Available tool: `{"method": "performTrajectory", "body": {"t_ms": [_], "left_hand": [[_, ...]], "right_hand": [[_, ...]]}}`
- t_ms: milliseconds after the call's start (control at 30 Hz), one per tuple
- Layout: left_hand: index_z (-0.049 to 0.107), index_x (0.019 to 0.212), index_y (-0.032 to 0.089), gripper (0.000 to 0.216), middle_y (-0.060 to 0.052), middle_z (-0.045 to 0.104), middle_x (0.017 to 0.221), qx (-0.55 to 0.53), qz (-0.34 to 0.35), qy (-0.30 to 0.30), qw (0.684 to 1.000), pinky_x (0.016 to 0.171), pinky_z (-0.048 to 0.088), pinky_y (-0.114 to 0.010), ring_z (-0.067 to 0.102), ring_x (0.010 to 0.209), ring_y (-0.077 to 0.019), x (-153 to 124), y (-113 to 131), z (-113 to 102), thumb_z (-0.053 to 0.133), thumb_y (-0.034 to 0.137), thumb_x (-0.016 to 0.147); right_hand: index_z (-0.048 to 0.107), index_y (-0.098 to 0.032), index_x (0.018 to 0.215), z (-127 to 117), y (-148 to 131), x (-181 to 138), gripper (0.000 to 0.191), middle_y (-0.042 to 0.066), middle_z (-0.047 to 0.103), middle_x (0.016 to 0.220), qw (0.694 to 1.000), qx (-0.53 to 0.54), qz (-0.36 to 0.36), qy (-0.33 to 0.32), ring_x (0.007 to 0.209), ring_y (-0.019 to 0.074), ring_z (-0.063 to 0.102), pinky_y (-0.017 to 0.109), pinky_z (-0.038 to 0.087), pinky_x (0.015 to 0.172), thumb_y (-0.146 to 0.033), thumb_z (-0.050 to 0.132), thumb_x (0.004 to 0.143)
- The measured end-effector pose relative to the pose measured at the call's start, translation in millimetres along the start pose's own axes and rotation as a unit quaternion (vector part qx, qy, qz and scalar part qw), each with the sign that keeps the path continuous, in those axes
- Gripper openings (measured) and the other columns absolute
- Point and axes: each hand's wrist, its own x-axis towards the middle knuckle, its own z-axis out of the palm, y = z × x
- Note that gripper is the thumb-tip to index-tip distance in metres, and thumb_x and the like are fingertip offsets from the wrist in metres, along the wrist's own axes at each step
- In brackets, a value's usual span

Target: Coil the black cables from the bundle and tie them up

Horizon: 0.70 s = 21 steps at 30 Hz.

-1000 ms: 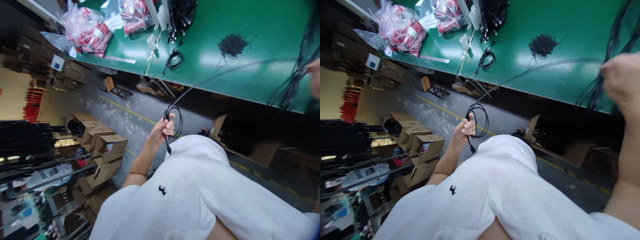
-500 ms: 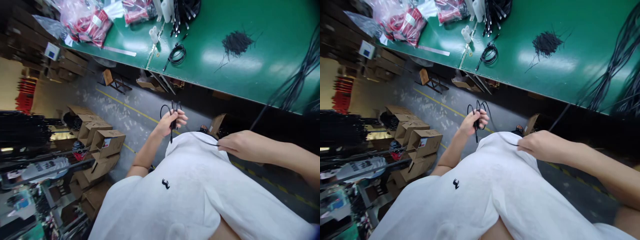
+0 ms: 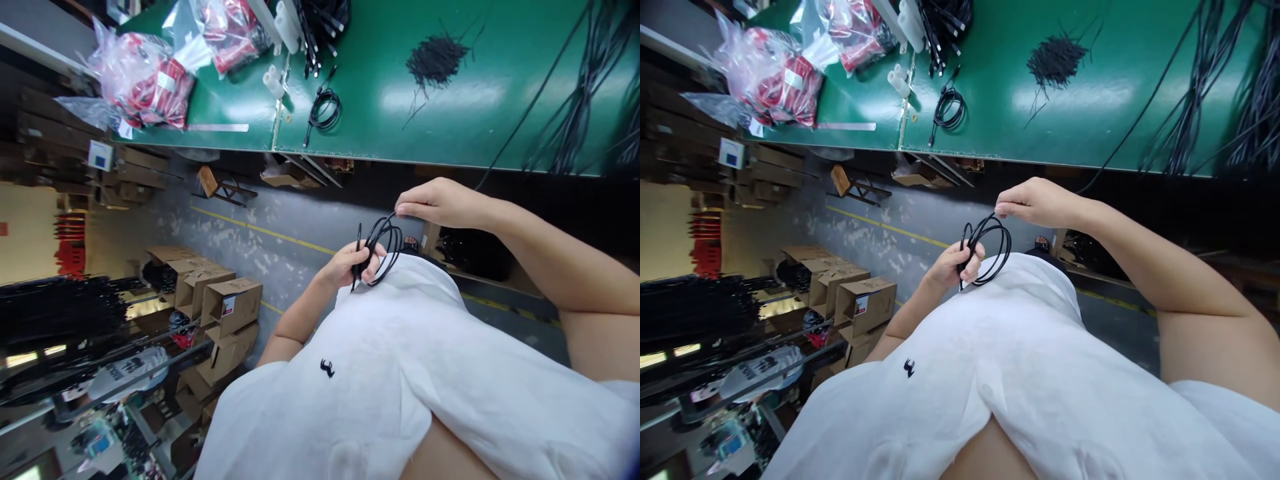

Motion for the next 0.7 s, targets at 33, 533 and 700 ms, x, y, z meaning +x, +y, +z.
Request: {"method": "performTrajectory", "body": {"t_ms": [33, 533, 700], "left_hand": [[0.066, 0.087, 0.013, 0.033, 0.002, 0.056, 0.051, -0.01, -0.003, 0.016, 1.0, 0.042, 0.041, -0.021, 0.05, 0.04, -0.0092, 1, 0, 0, 0.079, 0.041, 0.077], [0.063, 0.123, 0.028, 0.032, 0.011, 0.033, 0.047, -0.192, 0.252, 0.264, 0.911, 0.03, 0.016, -0.011, 0.018, 0.027, -0.0008, -42, 38, -18, 0.038, 0.029, 0.104], [0.053, 0.14, 0.03, 0.045, 0.008, 0.062, 0.064, -0.142, 0.258, 0.248, 0.923, 0.036, 0.031, -0.01, 0.043, 0.033, 0.0006, -54, 41, -28, 0.054, 0.02, 0.096]], "right_hand": [[0.068, -0.022, 0.083, 2, 0, -1, 0.043, -0.001, 0.068, 0.073, 1.0, 0.008, 0.002, -0.002, 0.065, 0.0127, 0.056, 0.025, 0.035, 0.063, -0.055, 0.044, 0.094], [0.068, -0.022, 0.074, 7, 162, -73, 0.033, 0.015, 0.072, 0.089, 0.977, -0.149, 0.129, 0.08, 0.077, 0.0259, 0.059, 0.043, 0.039, 0.08, -0.045, 0.049, 0.089], [0.067, -0.032, 0.09, 49, 85, -114, 0.026, 0.008, 0.075, 0.093, 0.996, -0.068, 0.038, -0.04, 0.079, 0.0286, 0.068, 0.039, 0.045, 0.065, -0.041, 0.044, 0.097]]}}
